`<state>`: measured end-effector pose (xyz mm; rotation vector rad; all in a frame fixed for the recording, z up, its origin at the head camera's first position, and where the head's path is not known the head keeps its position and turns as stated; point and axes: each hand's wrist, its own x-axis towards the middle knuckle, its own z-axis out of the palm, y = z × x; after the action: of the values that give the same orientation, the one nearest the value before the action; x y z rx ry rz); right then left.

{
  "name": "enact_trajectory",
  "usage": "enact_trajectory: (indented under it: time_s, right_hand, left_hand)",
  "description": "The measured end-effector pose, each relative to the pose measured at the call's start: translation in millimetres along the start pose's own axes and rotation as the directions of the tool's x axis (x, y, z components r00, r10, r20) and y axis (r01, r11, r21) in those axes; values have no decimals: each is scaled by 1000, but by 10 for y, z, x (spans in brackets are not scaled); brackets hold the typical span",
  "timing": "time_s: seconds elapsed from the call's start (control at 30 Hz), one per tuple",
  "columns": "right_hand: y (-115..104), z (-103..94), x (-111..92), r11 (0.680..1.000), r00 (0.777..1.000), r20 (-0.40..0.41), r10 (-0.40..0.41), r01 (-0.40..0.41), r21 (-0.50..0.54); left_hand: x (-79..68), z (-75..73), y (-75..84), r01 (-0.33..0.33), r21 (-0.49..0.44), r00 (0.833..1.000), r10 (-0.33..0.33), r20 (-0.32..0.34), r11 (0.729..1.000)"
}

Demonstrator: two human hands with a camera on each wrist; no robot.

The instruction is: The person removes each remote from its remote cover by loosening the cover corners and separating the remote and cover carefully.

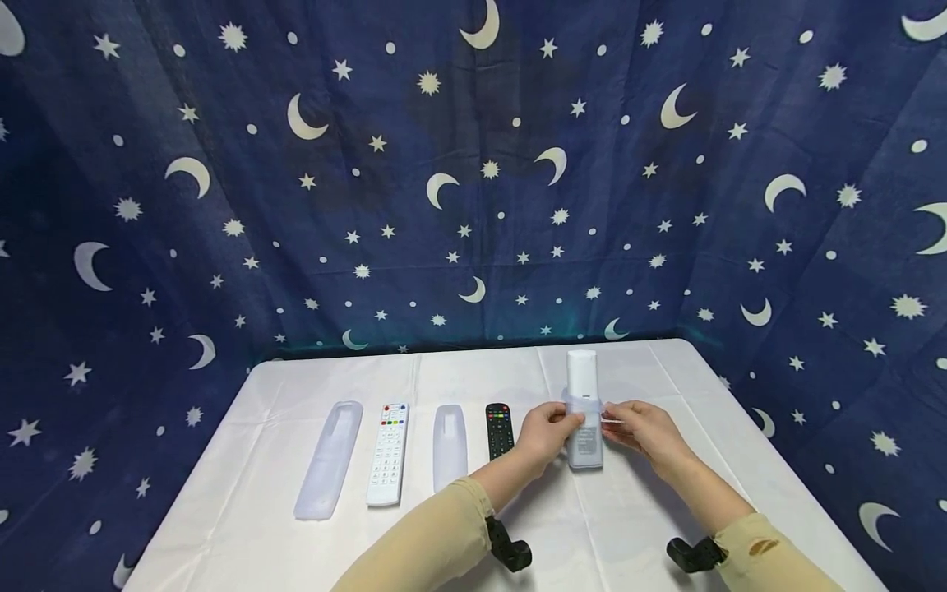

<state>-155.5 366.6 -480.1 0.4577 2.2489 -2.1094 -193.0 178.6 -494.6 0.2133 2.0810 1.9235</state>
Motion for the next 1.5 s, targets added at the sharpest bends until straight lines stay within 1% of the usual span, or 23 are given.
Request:
enact_trajectory:
  time_s: [0.07,0.13,0.2,0.3,0.43,0.57,0.63,0.9,1.03,1.13,1.27,1.33,1.5]
  right_hand:
    - [-58,-22,48,998,999,9,-40,41,-50]
    - [-136,-33,102,994,996,27,-81,82,-74]
    - [-225,-27,153,990,991,66,-116,121,-68]
    - [-327,1,226,988,981,127,-145,151,-43]
    - [-392,45,288,988,970,200,-140,149,-29]
    - [-411,79,317,991,958,257,-127,132,-3]
    - [-415,90,323,992,955,270,-125,127,10]
    - [-419,129,368,991,959,251,-132,129,28]
    - [-402,131,406,992,963,235,-129,129,18]
    - [-401,132,431,991,967,222,-127,130,0]
    - [-418,134,456,992,970,211,-124,128,-4]
    - [-431,138,459,993,972,204,-119,122,-2]
    - [-451,146,458,994,975,194,-107,108,7]
  left_hand:
    - [1,-25,0,18,4,1000,-18,3,1000]
    - [-2,-50,6,32,16,999,-32,8,999]
    - [-4,-68,13,35,31,999,-35,17,999]
    - [-36,-88,45,35,46,998,-37,40,998]
    - [-70,-97,67,40,39,997,-42,63,998]
    - [-83,-104,62,52,22,997,-53,49,998]
    - [-84,-109,57,57,9,998,-57,40,998]
    - [-82,-141,43,26,-54,998,-23,59,998]
    - [-92,-135,45,13,-35,998,-11,61,999]
    - [-94,-139,54,-14,6,998,14,64,1000]
    - [-95,-146,72,-34,43,998,32,56,998]
    - [-100,-148,79,-36,55,998,33,57,998]
    - [-114,-139,74,-18,46,997,14,76,999]
